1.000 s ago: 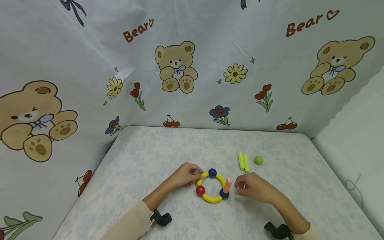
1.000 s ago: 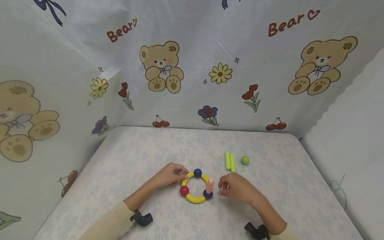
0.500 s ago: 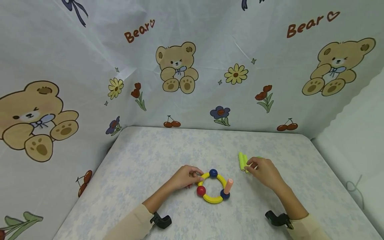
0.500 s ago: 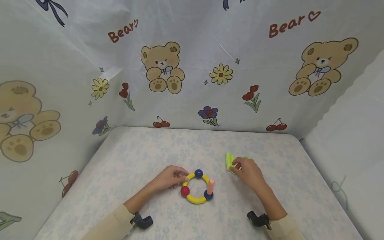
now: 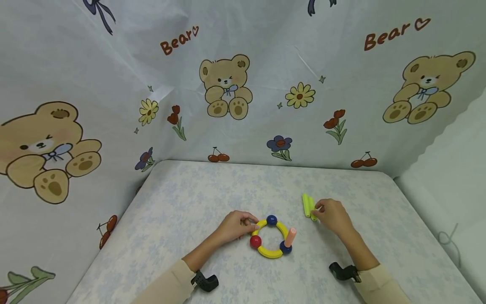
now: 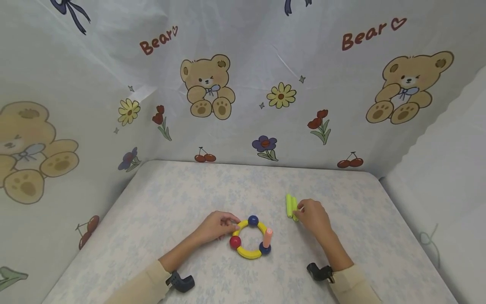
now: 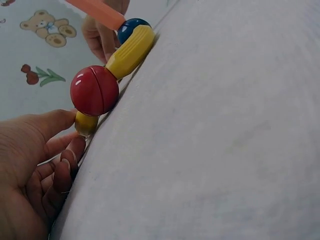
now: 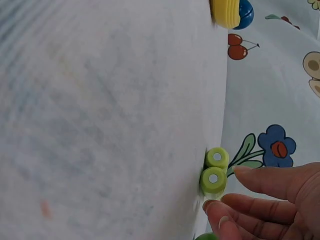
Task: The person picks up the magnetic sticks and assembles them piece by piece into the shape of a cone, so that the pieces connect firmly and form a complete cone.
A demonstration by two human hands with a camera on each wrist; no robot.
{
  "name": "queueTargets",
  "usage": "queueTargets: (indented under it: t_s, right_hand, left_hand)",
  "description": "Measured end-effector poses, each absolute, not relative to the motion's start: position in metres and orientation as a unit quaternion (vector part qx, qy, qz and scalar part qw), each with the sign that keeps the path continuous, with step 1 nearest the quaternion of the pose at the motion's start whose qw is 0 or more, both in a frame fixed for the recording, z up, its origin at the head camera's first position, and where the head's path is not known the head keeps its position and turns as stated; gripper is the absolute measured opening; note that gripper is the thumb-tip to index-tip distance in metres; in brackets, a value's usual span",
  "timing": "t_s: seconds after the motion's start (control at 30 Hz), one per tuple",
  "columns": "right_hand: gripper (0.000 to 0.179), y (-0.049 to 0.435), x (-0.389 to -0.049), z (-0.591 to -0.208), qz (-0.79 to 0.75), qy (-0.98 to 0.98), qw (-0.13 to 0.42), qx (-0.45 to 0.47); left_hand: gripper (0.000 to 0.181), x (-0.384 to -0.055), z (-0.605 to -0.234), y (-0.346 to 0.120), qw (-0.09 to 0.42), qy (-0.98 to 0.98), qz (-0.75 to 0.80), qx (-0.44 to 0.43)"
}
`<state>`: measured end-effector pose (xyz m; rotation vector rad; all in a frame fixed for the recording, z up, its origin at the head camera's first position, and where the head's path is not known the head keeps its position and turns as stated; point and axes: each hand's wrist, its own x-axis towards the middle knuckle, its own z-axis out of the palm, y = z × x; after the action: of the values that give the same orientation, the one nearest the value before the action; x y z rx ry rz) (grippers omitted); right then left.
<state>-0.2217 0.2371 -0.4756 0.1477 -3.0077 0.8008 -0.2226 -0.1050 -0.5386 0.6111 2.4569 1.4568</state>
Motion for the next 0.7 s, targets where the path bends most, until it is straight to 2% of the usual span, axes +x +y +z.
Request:
queueTargets:
  t_s: [0.47,0.7]
  right_hand:
    - [0.042,0.2364,-0.2275,-0.4793,0.253,-0.967,-0.020,0.030]
    - [0.038,0.2378,-0.2297,-0.4806,0.277,-0.960,-0.041,0.020]
  left_hand:
    - [0.022,-0.2228,-0.5371,-0.1039,0.099,0.841,0.487,0.214]
    - [0.021,-0.2218,-0.5375,-0.1033,0.096,0.844,0.483,0.212]
